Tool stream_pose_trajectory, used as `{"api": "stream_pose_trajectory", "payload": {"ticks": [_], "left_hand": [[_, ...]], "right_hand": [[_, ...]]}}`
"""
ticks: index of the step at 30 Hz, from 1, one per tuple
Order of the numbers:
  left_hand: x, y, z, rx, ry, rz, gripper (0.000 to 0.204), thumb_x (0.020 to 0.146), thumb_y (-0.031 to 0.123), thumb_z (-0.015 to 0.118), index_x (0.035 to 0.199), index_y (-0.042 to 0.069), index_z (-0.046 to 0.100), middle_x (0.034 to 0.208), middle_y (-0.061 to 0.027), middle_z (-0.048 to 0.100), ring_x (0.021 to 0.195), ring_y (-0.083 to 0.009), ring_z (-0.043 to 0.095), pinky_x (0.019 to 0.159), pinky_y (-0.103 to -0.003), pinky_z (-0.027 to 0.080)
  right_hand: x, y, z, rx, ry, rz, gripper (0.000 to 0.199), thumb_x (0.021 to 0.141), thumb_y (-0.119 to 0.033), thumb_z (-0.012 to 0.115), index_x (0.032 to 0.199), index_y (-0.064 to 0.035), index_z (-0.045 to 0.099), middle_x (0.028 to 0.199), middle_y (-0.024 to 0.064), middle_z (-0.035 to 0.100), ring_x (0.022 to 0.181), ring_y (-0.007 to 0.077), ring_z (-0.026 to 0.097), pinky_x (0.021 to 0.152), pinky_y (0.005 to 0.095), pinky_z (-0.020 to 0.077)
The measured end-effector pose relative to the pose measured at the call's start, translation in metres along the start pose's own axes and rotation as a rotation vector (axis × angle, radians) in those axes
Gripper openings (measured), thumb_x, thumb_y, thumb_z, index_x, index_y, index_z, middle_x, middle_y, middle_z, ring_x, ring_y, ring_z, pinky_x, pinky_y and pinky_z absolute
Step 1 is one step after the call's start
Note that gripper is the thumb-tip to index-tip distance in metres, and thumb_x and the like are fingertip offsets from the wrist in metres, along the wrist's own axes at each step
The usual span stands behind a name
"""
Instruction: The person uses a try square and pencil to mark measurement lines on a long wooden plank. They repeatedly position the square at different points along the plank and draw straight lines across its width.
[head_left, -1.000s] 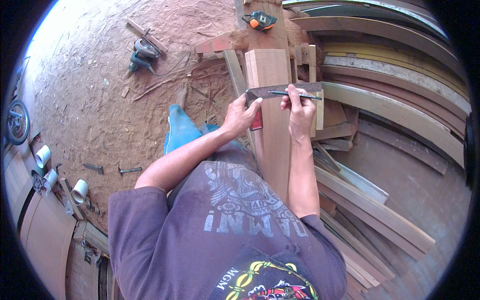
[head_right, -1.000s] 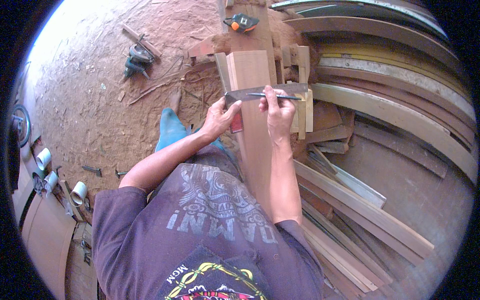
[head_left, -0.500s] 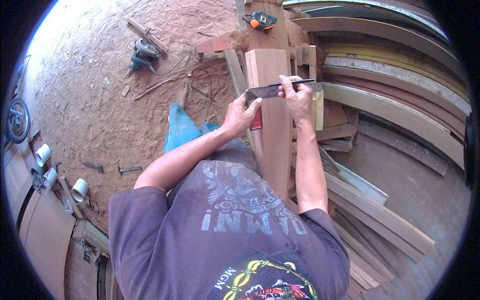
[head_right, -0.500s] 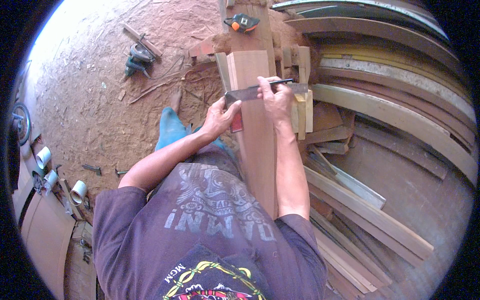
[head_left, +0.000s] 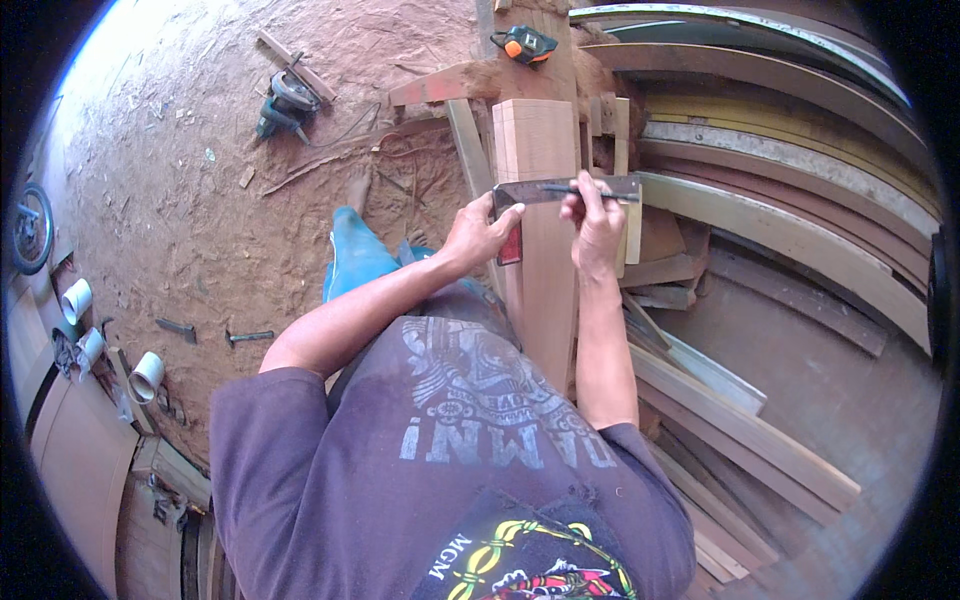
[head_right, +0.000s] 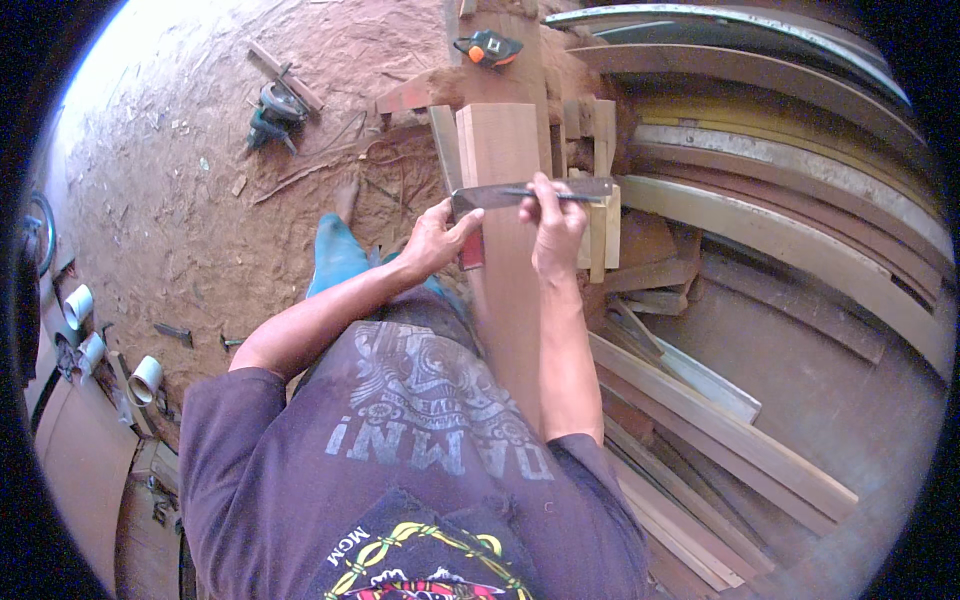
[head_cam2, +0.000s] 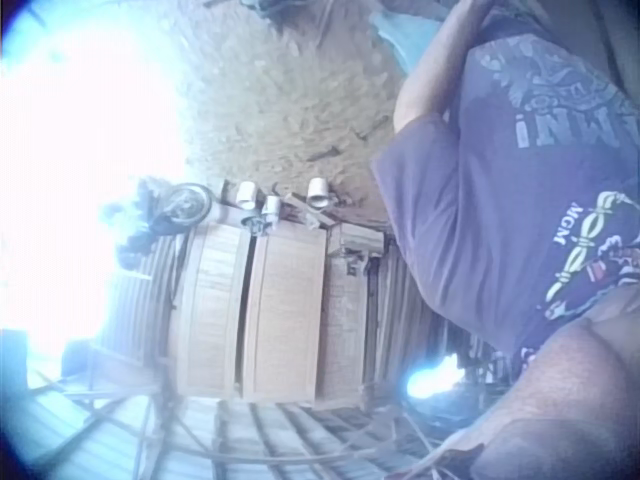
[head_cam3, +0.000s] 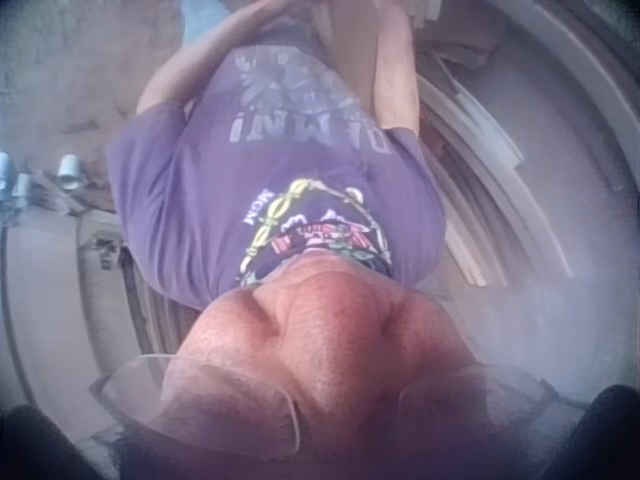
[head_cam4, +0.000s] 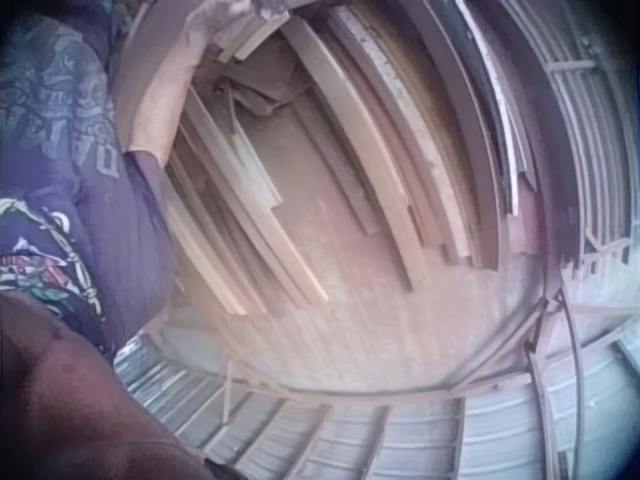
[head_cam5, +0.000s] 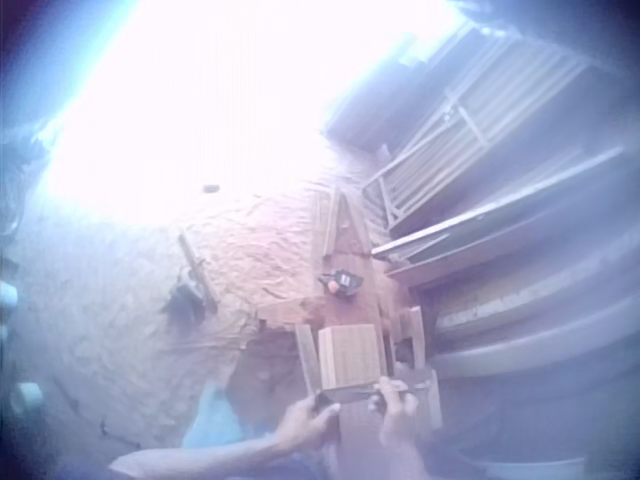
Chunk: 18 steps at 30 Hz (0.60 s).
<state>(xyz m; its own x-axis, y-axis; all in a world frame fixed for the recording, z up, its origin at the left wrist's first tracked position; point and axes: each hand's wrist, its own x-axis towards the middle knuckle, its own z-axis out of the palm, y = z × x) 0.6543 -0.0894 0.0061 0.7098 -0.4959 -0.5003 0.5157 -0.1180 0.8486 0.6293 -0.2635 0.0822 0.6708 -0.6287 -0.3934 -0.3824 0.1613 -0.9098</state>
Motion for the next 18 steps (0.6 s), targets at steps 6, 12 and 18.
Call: {"api": "stream_pose_trajectory", "payload": {"ticks": [6,12,18], "left_hand": [[0.001,-0.008,0.002,-0.039,0.009,0.063,0.039,0.102,0.032,0.068,0.122,-0.001,0.070,0.108,-0.0191,0.078,0.101,-0.0245,0.074,0.093,-0.041,0.056],[0.003,-0.017,0.009,-0.121,0.038,0.087,0.037,0.103,0.030,0.067,0.121,-0.002,0.070,0.106,-0.0182,0.079,0.098,-0.0202,0.074,0.089,-0.038,0.057],[0.003,-0.016,0.008,-0.068,0.053,0.100,0.037,0.103,0.029,0.068,0.121,-0.002,0.070,0.105,-0.0175,0.079,0.096,-0.0191,0.073,0.088,-0.038,0.057]], "right_hand": [[-0.025,0.044,-0.033,0.295,0.104,0.235,0.023,0.103,-0.029,0.072,0.094,-0.0085,0.066,0.073,-0.0014,0.060,0.063,0.0088,0.058,0.056,0.0238,0.0478],[-0.023,0.051,-0.035,0.266,0.064,0.189,0.023,0.104,-0.030,0.071,0.096,-0.0080,0.066,0.074,-0.0010,0.062,0.062,0.0083,0.058,0.056,0.0234,0.0488],[-0.025,0.051,-0.033,0.250,0.079,0.179,0.023,0.103,-0.030,0.071,0.097,-0.0082,0.067,0.074,-0.0013,0.062,0.062,0.0079,0.059,0.056,0.0225,0.0494]]}}
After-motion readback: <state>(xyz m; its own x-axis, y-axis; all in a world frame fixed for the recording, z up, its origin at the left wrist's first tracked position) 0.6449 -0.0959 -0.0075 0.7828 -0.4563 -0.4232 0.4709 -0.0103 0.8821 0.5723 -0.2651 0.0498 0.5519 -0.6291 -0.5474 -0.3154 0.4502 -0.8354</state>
